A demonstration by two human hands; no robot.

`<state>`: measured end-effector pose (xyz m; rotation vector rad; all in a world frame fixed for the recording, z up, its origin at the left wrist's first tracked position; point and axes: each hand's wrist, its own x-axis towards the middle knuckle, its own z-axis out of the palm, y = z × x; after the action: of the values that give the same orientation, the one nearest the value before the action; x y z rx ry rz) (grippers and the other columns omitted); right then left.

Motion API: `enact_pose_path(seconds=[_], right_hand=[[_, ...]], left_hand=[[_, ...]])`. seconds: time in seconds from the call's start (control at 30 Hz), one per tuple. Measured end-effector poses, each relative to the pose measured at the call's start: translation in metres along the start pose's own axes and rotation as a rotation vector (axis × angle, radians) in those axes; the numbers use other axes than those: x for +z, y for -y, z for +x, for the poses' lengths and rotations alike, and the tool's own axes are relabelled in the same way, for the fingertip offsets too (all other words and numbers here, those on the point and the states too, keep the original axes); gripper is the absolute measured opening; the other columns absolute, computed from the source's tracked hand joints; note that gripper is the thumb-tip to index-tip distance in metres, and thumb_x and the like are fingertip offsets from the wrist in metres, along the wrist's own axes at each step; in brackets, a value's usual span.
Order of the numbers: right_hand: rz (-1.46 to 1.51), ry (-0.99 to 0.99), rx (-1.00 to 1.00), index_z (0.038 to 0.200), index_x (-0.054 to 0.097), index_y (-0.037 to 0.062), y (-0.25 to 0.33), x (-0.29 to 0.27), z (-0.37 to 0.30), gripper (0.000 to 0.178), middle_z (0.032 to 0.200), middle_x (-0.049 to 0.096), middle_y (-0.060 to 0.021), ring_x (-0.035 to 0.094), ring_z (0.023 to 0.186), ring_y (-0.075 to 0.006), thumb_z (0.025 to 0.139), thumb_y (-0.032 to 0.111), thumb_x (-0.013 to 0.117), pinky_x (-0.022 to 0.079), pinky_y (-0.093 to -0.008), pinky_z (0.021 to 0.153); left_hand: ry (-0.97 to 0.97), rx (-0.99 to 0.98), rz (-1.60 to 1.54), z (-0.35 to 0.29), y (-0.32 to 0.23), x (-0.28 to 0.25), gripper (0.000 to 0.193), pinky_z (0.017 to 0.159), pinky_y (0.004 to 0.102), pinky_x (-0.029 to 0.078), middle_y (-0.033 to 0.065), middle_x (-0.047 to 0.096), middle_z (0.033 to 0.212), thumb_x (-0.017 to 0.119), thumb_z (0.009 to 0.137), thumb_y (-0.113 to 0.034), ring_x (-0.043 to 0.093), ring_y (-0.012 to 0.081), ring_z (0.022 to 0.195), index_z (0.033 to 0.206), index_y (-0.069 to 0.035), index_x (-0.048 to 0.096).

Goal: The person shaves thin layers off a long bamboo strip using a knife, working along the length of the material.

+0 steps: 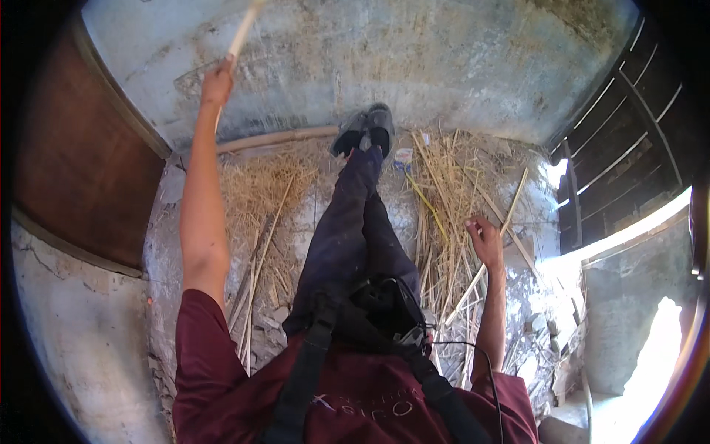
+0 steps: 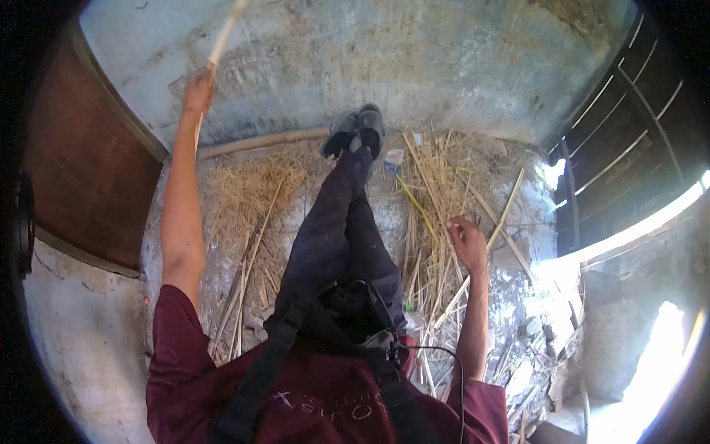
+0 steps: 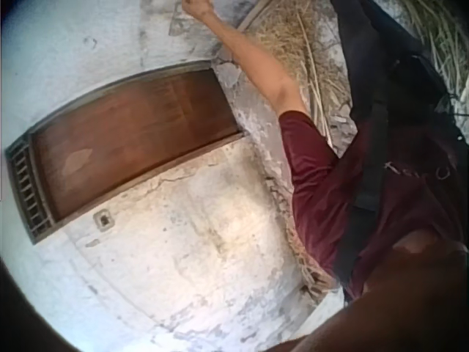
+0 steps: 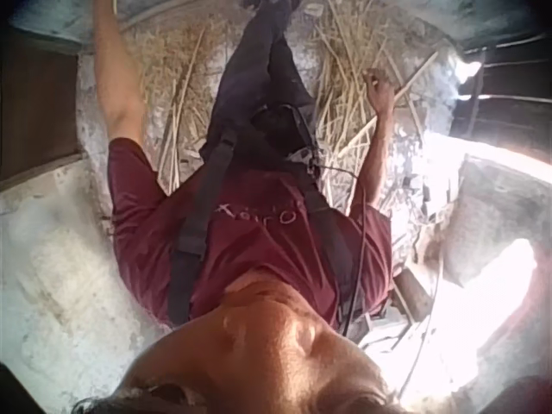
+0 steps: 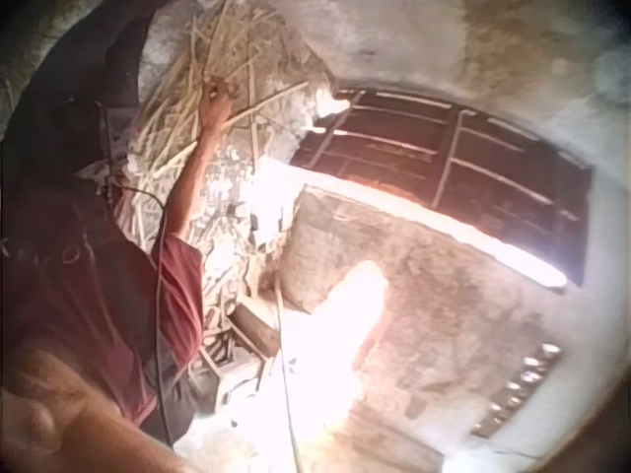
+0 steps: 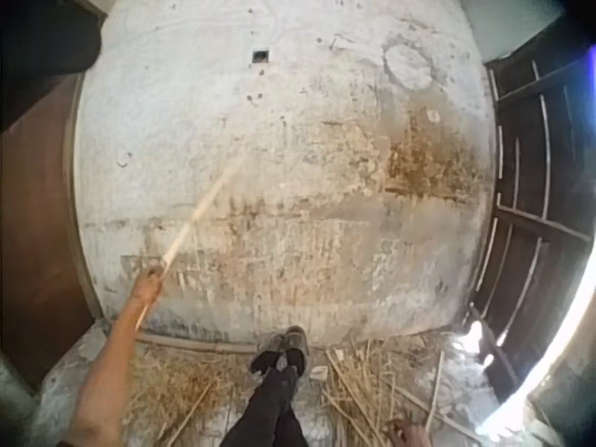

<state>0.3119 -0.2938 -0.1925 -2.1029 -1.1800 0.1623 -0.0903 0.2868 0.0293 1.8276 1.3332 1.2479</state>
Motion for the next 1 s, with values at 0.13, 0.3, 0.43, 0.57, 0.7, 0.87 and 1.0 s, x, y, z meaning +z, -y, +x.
enact_pose_path(seconds=[0.13,0.3,0.43,0.57,0.7,0.87,1.0], right_hand=[[-0.052,0.047,0.059,0.114,0.075,0.0056,0.006,-0.001,-0.001,0.035,0.099,0.076,-0.0225,0.075,0.094,-0.0384,0.103,0.039,0.068,0.055,-0.0470,0.081],[-0.025,0.041,0.077,0.113,0.076,0.0078,0.014,0.006,0.005,0.035,0.091,0.076,-0.0205,0.075,0.089,-0.0384,0.101,0.040,0.072,0.055,-0.0465,0.078],[0.034,0.031,0.108,0.111,0.076,0.0082,0.028,-0.006,0.012,0.028,0.081,0.074,-0.0133,0.072,0.075,-0.0212,0.099,0.033,0.075,0.053,-0.0377,0.071],[0.245,-0.088,0.008,0.115,0.074,0.0068,0.043,-0.016,0.023,0.021,0.073,0.068,-0.0045,0.058,0.067,-0.0084,0.100,0.021,0.075,0.046,-0.0297,0.067],[0.331,-0.149,-0.075,0.124,0.068,0.0053,0.076,-0.037,0.032,0.024,0.074,0.061,0.0018,0.059,0.074,-0.0072,0.102,0.016,0.071,0.045,-0.0261,0.072],[0.395,-0.247,-0.160,0.124,0.065,0.0041,0.118,-0.052,0.036,0.024,0.084,0.061,0.0019,0.058,0.082,-0.0069,0.104,0.017,0.070,0.045,-0.0247,0.075],[0.412,-0.332,-0.257,0.122,0.065,0.0036,0.149,-0.054,0.031,0.024,0.086,0.063,0.0015,0.058,0.082,-0.0067,0.102,0.015,0.072,0.044,-0.0235,0.075]], left_hand=[[0.006,0.045,-0.315,0.000,-0.027,-0.031,0.071,0.040,0.0348,0.036,0.0031,0.055,0.061,0.051,0.106,-0.067,0.049,0.0157,0.043,0.075,-0.004,0.061],[-0.086,0.169,-0.164,-0.042,-0.031,-0.027,0.067,0.050,0.0367,0.040,0.0021,0.052,0.062,0.052,0.108,-0.064,0.048,0.0142,0.053,0.076,-0.005,0.060],[-0.014,0.276,0.026,-0.110,-0.009,0.005,0.064,0.058,0.0387,0.039,0.0023,0.050,0.065,0.053,0.109,-0.060,0.045,0.0144,0.063,0.080,-0.004,0.062],[0.228,0.217,-0.002,-0.193,-0.009,0.024,0.057,0.056,0.0353,0.036,-0.0005,0.051,0.066,0.053,0.111,-0.055,0.045,0.0116,0.061,0.084,-0.006,0.067],[0.468,0.110,-0.017,-0.253,-0.012,0.033,0.051,0.055,0.0346,0.039,-0.0002,0.054,0.064,0.058,0.110,-0.051,0.050,0.0107,0.058,0.092,-0.006,0.072],[0.590,0.157,-0.032,-0.300,-0.022,0.043,0.045,0.055,0.0328,0.038,-0.0002,0.055,0.066,0.063,0.109,-0.046,0.049,0.0096,0.059,0.100,-0.003,0.073],[0.570,0.235,-0.091,-0.326,-0.025,0.051,0.043,0.057,0.0421,0.045,0.0131,0.065,0.068,0.068,0.105,-0.044,0.062,0.0239,0.057,0.104,-0.001,0.073]])
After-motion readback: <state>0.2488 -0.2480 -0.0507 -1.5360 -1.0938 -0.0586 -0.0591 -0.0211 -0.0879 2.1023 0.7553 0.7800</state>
